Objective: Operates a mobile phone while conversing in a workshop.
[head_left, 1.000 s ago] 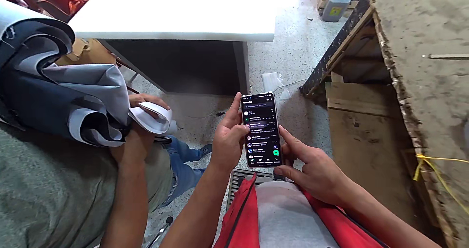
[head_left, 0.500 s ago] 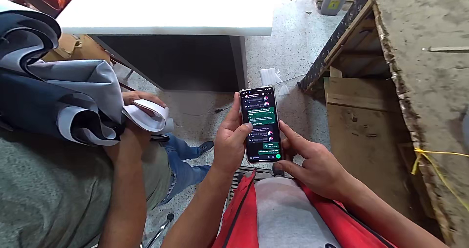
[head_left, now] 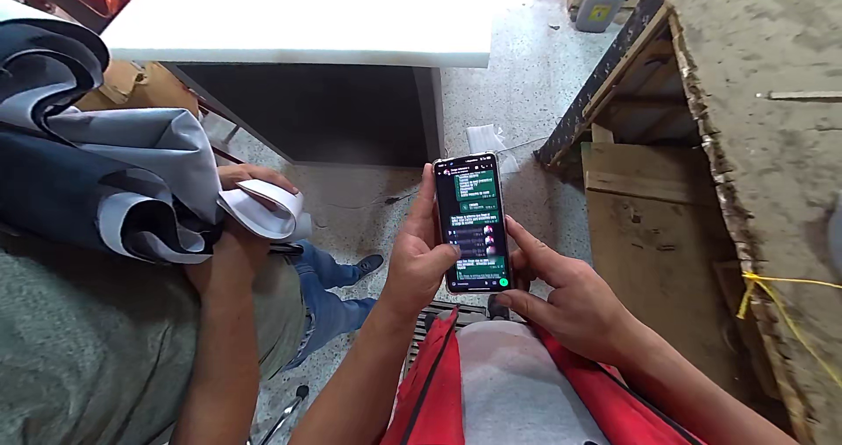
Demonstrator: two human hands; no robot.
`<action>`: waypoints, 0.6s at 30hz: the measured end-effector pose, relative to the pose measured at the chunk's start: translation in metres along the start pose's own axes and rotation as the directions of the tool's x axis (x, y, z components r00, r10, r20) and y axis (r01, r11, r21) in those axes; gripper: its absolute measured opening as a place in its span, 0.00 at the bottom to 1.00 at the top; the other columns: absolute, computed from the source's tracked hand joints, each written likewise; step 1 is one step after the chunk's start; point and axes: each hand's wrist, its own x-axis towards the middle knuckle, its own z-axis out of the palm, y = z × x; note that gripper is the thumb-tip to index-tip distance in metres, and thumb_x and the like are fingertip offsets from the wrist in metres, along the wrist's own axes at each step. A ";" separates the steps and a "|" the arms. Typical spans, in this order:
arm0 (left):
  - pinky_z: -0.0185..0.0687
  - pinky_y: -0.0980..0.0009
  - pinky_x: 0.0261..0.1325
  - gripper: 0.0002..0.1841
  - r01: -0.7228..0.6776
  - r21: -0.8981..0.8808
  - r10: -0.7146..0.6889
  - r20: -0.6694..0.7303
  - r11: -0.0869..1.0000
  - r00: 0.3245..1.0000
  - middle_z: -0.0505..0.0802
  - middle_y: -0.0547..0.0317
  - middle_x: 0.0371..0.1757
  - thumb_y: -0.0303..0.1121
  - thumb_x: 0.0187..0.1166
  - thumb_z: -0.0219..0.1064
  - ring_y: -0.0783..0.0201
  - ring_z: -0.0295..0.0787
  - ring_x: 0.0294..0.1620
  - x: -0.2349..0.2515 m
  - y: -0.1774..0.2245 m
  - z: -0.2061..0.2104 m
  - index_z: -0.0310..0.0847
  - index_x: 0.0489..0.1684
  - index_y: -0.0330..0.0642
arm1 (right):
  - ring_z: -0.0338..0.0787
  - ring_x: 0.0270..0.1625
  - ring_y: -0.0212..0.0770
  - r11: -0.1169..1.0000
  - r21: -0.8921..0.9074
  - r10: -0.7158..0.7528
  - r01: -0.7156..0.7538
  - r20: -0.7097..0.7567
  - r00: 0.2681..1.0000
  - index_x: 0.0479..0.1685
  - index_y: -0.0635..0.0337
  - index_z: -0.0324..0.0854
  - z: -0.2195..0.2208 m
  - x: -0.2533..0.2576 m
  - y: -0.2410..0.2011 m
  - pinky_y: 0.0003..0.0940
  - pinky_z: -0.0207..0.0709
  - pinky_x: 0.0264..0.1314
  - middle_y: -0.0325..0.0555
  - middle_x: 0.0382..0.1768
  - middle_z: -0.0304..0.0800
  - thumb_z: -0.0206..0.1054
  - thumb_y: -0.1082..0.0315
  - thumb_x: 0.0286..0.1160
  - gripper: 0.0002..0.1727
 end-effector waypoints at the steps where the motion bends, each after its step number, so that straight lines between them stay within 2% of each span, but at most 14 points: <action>1: 0.85 0.49 0.69 0.54 0.010 -0.004 -0.009 0.016 1.000 1.000 0.72 0.45 0.85 0.11 0.68 0.53 0.50 0.82 0.74 -0.001 0.002 0.000 0.32 0.99 0.59 | 0.91 0.43 0.23 1.000 0.000 -0.004 0.004 -0.003 1.000 0.96 0.40 0.53 0.000 0.000 0.001 0.22 0.89 0.51 0.23 0.45 0.94 0.78 0.54 0.72 0.50; 3: 0.85 0.49 0.71 0.47 0.008 -0.019 -0.008 -0.007 1.000 1.000 0.73 0.45 0.85 0.15 0.78 0.52 0.50 0.82 0.74 0.001 0.000 0.001 0.34 0.99 0.58 | 0.91 0.43 0.23 1.000 0.002 -0.009 0.009 -0.005 1.000 0.96 0.40 0.53 0.000 0.000 0.001 0.23 0.90 0.51 0.24 0.45 0.94 0.78 0.54 0.73 0.50; 5: 0.84 0.49 0.72 0.40 0.013 -0.001 -0.013 -0.088 1.000 0.996 0.75 0.44 0.84 0.18 0.87 0.48 0.50 0.84 0.73 0.002 -0.002 0.003 0.39 0.99 0.57 | 0.92 0.43 0.23 1.000 0.001 -0.009 0.009 0.000 1.000 0.96 0.40 0.53 0.001 0.000 0.001 0.23 0.90 0.51 0.24 0.45 0.94 0.78 0.54 0.73 0.50; 7: 0.84 0.49 0.72 0.39 0.025 0.024 -0.021 -0.131 0.999 0.991 0.77 0.44 0.83 0.17 0.87 0.47 0.50 0.85 0.72 0.003 -0.003 0.005 0.41 0.99 0.56 | 0.92 0.43 0.23 1.000 0.001 -0.007 0.007 0.007 1.000 0.96 0.41 0.53 0.001 0.001 0.001 0.23 0.90 0.52 0.24 0.45 0.94 0.78 0.53 0.73 0.50; 12: 0.85 0.50 0.71 0.42 0.034 0.035 -0.029 -0.126 0.999 0.992 0.77 0.44 0.82 0.14 0.83 0.48 0.50 0.85 0.71 0.002 -0.003 0.004 0.41 0.99 0.56 | 0.91 0.42 0.23 1.000 -0.013 0.009 -0.009 0.010 1.000 0.96 0.39 0.53 0.001 0.001 0.001 0.24 0.90 0.50 0.23 0.44 0.94 0.78 0.52 0.73 0.50; 18: 0.85 0.49 0.71 0.42 0.022 0.009 -0.020 -0.112 1.000 0.993 0.77 0.44 0.82 0.15 0.83 0.47 0.50 0.85 0.71 0.003 -0.001 0.003 0.41 0.99 0.57 | 0.91 0.43 0.23 0.999 -0.035 0.004 -0.004 0.008 1.000 0.96 0.39 0.53 0.002 0.002 -0.001 0.23 0.89 0.51 0.23 0.43 0.93 0.77 0.51 0.74 0.49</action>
